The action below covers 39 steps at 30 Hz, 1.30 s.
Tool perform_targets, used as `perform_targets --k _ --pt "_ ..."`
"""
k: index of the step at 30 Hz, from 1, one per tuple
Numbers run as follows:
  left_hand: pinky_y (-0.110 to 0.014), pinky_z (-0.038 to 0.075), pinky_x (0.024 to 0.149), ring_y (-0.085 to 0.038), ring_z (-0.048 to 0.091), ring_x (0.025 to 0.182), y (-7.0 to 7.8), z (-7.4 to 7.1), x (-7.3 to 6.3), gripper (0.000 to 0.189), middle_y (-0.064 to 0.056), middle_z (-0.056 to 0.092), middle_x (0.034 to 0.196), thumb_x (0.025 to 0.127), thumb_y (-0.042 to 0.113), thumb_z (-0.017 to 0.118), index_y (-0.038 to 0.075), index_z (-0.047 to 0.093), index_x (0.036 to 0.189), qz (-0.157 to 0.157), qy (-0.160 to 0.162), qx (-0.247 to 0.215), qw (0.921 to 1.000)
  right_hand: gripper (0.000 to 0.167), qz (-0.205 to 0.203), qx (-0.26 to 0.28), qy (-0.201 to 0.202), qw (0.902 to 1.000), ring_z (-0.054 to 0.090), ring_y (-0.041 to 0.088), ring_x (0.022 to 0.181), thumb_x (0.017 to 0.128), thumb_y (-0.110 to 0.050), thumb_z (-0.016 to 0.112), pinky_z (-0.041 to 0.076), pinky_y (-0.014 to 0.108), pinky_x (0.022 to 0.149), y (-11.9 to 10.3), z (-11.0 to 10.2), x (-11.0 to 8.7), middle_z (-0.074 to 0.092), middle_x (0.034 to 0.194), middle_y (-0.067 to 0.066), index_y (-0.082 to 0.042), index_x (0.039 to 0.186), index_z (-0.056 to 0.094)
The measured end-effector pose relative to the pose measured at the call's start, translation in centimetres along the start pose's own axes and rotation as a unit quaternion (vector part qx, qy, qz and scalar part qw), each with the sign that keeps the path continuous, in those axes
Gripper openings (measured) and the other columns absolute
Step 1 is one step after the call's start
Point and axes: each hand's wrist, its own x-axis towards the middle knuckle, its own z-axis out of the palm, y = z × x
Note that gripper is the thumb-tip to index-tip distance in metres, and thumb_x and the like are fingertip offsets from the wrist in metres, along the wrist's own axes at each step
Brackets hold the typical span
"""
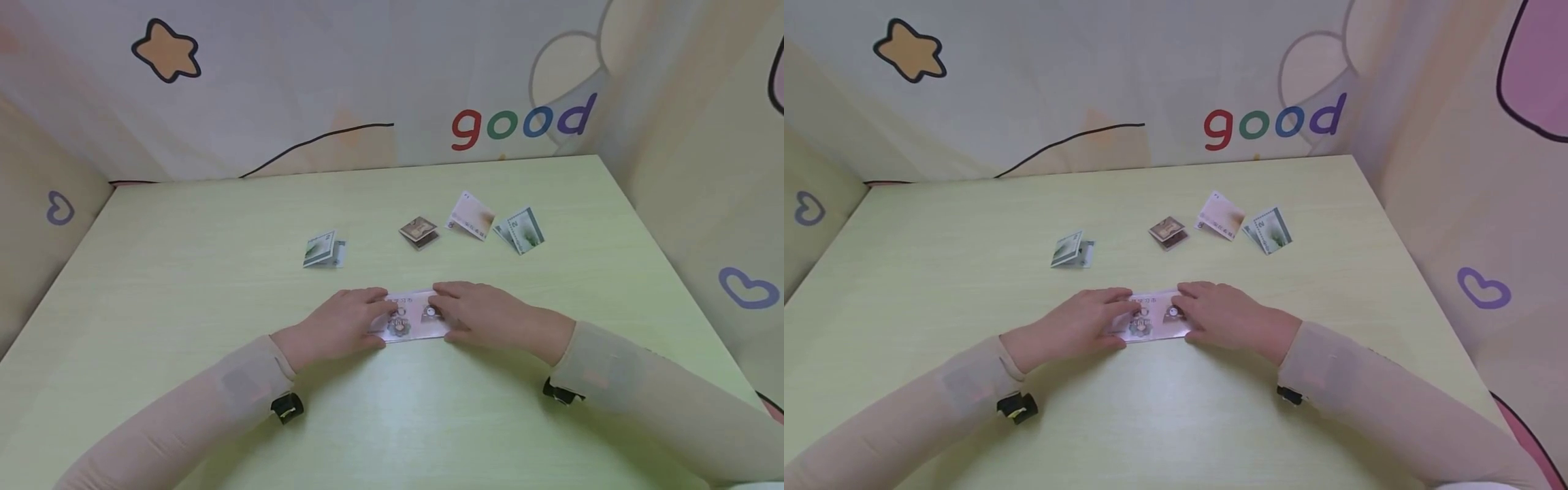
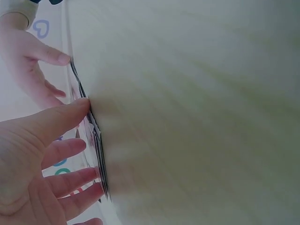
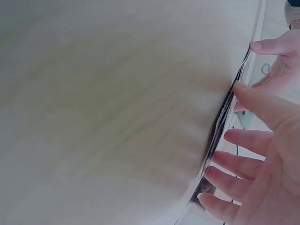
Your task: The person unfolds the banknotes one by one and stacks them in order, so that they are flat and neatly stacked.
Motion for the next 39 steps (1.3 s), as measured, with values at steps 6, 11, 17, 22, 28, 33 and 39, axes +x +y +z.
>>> perform_targets --k 6,11,17,22,28,33,39 --pt "-0.042 0.037 0.100 -0.025 0.042 0.127 -0.07 -0.07 0.04 0.057 -0.011 0.045 0.139 0.084 0.035 0.069 0.014 0.052 0.134 0.002 -0.008 0.006 0.9999 0.065 -0.001 0.001 -0.002 1.0000 0.035 0.033 0.131 0.086 -0.033 0.067 0.034 0.046 0.103 0.02 -0.19 -0.09 0.036 0.144 0.017 -0.002 0.138 0.043" --pt "-0.041 0.036 0.101 -0.025 0.042 0.127 0.02 -0.28 0.03 0.056 -0.010 0.044 0.140 0.084 0.032 0.069 0.015 0.052 0.134 0.002 -0.021 0.011 0.9997 0.066 0.003 0.010 -0.003 0.9999 0.033 0.035 0.132 0.086 -0.033 0.067 0.034 0.047 0.102 0.15 -0.16 -0.12 0.032 0.146 0.019 -0.003 0.139 0.042" --pt "-0.040 0.035 0.102 -0.024 0.040 0.128 0.02 -0.36 0.03 0.055 -0.010 0.042 0.142 0.085 0.032 0.068 0.015 0.051 0.135 -0.001 -0.028 0.015 0.9995 0.064 0.002 0.007 -0.005 1.0000 0.036 0.034 0.130 0.086 -0.033 0.066 0.034 0.047 0.102 0.22 -0.13 0.03 0.036 0.143 0.019 -0.003 0.138 0.043" --pt "-0.040 0.035 0.102 -0.024 0.041 0.128 -0.01 -0.22 -0.05 0.055 -0.009 0.043 0.141 0.086 0.032 0.068 0.016 0.051 0.135 0.002 -0.025 0.011 0.9996 0.064 0.000 0.002 -0.007 1.0000 0.036 0.034 0.130 0.086 -0.033 0.067 0.034 0.047 0.102 0.17 -0.03 0.07 0.038 0.142 0.018 -0.002 0.137 0.044" --pt "-0.043 0.036 0.101 -0.027 0.042 0.127 0.13 -0.20 -0.21 0.051 -0.013 0.044 0.140 0.087 0.029 0.066 0.013 0.052 0.134 0.017 -0.013 0.007 0.9998 0.062 0.001 0.009 -0.013 0.9999 0.035 0.034 0.131 0.087 -0.033 0.066 0.033 0.048 0.103 0.20 -0.01 -0.09 0.036 0.144 0.018 -0.005 0.137 0.044" --pt "-0.044 0.036 0.101 -0.028 0.041 0.127 0.19 -0.13 -0.22 0.050 -0.014 0.043 0.140 0.087 0.029 0.065 0.013 0.053 0.133 0.014 -0.016 0.015 0.9997 0.061 0.000 0.007 -0.016 0.9998 0.035 0.034 0.131 0.087 -0.034 0.065 0.033 0.048 0.103 0.20 0.01 -0.10 0.036 0.144 0.017 -0.006 0.137 0.045" --pt "-0.044 0.036 0.101 -0.027 0.040 0.128 0.53 -0.17 -0.17 0.049 -0.014 0.042 0.141 0.088 0.026 0.065 0.013 0.053 0.133 0.010 -0.023 0.021 0.9995 0.060 0.005 0.002 -0.021 0.9998 0.035 0.034 0.131 0.087 -0.033 0.066 0.034 0.048 0.102 0.02 -0.04 -0.04 0.036 0.144 0.017 -0.006 0.137 0.046"
